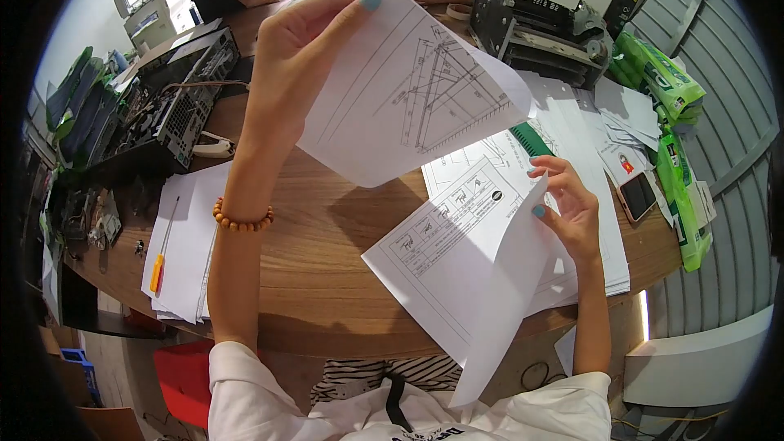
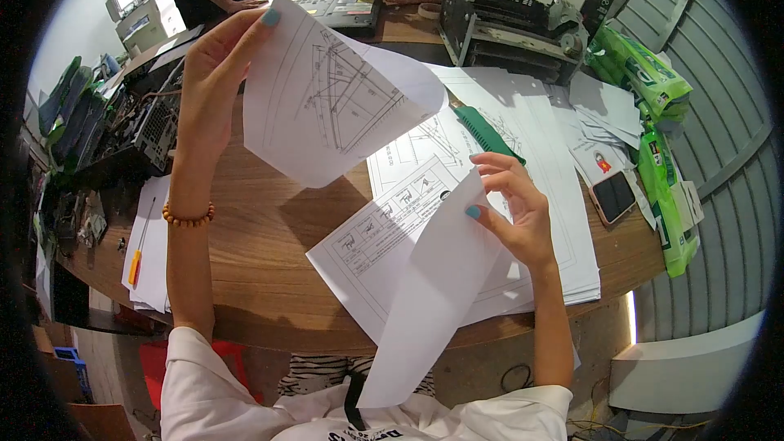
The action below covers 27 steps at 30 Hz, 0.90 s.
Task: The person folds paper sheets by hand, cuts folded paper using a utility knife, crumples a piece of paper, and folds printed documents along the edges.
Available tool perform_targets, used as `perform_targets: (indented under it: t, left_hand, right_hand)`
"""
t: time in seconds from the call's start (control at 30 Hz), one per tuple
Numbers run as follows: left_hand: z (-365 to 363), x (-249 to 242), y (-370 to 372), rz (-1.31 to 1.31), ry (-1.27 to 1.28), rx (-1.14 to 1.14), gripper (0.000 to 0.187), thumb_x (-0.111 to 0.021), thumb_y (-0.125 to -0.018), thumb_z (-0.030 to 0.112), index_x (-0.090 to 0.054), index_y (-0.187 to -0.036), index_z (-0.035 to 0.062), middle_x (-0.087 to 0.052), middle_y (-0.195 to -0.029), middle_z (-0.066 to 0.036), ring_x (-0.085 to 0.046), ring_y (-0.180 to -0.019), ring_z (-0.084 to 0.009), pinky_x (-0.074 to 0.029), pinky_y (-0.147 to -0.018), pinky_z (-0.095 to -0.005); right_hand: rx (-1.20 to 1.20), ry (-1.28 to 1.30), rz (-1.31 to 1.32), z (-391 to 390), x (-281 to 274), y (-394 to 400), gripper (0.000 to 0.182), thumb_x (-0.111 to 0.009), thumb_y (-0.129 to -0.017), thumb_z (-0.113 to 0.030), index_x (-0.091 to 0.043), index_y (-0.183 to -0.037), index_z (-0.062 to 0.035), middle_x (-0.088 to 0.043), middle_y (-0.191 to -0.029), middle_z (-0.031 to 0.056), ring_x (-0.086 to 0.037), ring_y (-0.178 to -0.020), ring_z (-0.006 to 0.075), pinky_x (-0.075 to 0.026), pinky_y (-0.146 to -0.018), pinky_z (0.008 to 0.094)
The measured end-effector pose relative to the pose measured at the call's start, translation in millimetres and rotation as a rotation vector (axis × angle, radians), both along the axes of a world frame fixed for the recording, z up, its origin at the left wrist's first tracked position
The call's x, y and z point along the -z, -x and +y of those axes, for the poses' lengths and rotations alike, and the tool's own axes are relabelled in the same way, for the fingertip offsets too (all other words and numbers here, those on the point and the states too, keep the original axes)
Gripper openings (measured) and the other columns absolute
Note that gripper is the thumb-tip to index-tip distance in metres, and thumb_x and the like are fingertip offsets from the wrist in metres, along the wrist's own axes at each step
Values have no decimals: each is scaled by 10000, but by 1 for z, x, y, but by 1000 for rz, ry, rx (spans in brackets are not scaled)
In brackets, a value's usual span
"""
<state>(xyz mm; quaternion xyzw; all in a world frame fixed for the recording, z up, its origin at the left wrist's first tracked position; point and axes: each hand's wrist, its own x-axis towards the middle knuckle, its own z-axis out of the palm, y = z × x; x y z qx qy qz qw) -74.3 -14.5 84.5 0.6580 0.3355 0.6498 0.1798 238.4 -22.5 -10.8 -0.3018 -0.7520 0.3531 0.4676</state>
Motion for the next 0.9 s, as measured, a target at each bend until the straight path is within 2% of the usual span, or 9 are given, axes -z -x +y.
perform_targets:
  t: [0.27,0.9]
  left_hand:
    - [2,1,2,11,-8,-23,218,-610,-827,201,-653,-952,28,-637,-790,-47,-599,-652,-71,-481,-571,-175]
    - [-4,-2,-1,-40,33,64,207,-603,-837,193,-647,-932,15,-623,-775,-16,-563,-650,-40,-448,-567,-154]
  right_hand:
    - [12,-7,-8,0,0,0,209,-731,-700,-209,-640,-861,-113,-526,-1154,119,-500,-1054,224,-417,-909,431]
    - [5,-20,-9,0,-1,-1,206,-724,-702,-187,-634,-868,-105,-528,-1150,122,-499,-1057,228,-422,-908,419]
